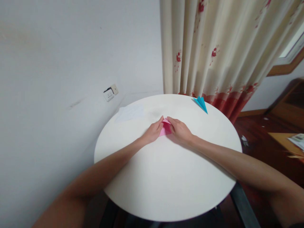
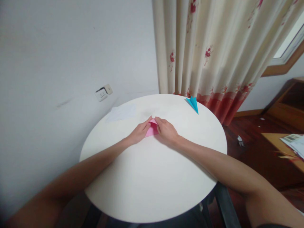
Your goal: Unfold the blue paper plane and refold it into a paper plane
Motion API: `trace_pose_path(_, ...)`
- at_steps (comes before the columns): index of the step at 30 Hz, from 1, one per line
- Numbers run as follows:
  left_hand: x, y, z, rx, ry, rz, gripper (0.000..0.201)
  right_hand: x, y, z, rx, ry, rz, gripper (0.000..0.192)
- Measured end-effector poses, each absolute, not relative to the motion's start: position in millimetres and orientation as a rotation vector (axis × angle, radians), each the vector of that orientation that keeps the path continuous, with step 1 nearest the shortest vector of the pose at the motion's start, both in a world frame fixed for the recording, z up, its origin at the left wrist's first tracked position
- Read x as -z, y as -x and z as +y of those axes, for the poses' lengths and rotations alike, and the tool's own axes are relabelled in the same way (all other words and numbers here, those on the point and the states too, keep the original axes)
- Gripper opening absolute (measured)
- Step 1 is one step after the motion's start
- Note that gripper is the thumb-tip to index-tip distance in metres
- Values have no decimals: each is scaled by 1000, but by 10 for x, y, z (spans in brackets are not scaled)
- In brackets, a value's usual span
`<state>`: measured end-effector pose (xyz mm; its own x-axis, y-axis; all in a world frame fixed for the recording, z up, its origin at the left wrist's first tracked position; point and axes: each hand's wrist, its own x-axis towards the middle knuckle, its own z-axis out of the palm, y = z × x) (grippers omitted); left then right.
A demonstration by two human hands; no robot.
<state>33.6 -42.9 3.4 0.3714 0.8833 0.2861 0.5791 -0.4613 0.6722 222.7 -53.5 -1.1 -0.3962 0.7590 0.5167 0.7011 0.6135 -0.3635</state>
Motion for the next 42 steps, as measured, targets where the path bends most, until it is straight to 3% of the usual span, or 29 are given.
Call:
trace_pose_path(12, 87, -365, -288, -1074, -1856, 1057, 59, 49, -2181, -597, -357, 975, -2093, 78)
trace_pose_path(17, 58, -388, -303, -1115, -1716, 1035, 49, 90, -2158, -627, -476, 791, -2144, 91)
trace_pose_path(24, -51, -485, -396, -1147, -1242, 761, 41, 139, -2135, -608, -412, 732, -2260, 89)
trace_pose_path(29, -67, -491, -452, -1145, -1122, 660, 34, 141, -2121, -648, -392, 654, -2394, 104)
trace_pose_path(33, -46, -443, -422, -1180, -1053, 782, 31, 141, -2139, -603, -439, 642, -2400, 93)
trace_pose_path(36, -57, -418, -402, -1158, -1045, 857, 37, 129, -2173, -508, -434, 829, -2141, 81)
trace_pose_path(38, -69, -415, -398, -1145, -1059, 838, 41, 118, -2201, -444, -481, 987, -1890, 82)
trace_pose_path(40, -76, -417, -396, -1158, -1067, 787, 43, 107, -2227, -401, -666, 1074, -1708, 81)
trace_pose_path(42, -74, -415, -393, -1167, -1076, 752, 45, 97, -2246, -385, -936, 1075, -1619, 66)
